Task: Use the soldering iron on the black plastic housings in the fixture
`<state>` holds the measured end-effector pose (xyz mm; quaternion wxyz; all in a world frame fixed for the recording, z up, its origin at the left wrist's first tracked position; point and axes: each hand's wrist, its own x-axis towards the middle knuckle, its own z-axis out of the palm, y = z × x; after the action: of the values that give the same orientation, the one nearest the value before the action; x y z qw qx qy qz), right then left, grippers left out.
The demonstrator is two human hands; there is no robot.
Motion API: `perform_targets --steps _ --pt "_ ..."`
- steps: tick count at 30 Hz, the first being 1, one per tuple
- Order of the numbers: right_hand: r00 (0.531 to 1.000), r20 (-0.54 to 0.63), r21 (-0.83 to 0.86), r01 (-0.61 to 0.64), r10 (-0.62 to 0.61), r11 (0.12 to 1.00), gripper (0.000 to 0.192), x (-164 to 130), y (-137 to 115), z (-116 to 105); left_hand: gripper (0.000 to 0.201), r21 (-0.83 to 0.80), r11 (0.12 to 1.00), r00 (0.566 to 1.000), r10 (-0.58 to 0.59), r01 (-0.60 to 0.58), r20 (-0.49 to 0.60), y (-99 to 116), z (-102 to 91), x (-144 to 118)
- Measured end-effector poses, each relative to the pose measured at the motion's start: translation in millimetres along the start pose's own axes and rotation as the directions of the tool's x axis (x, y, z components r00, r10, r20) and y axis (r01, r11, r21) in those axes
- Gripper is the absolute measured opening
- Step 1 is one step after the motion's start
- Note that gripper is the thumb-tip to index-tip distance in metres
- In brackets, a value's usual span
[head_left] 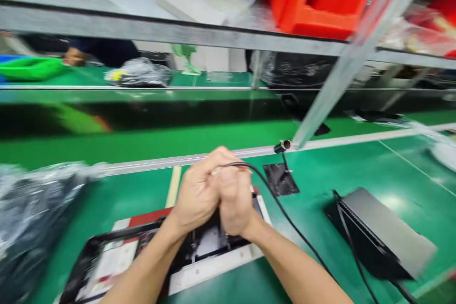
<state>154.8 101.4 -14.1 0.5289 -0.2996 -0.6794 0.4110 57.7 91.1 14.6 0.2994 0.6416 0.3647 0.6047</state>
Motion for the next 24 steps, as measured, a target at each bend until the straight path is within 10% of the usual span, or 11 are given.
perform_targets --steps 4,24 --pt "1.000 0.000 0.179 0.005 -0.006 0.984 0.053 10 2 1 0.024 -0.010 1.000 0.996 0.023 -0.022 0.081 -9 -1.8 3" --pt "0.999 0.043 -0.022 0.012 -0.011 1.000 0.043 18 -23 -14 0.020 -0.023 0.998 0.998 0.057 -0.056 0.032 2 1.2 6"
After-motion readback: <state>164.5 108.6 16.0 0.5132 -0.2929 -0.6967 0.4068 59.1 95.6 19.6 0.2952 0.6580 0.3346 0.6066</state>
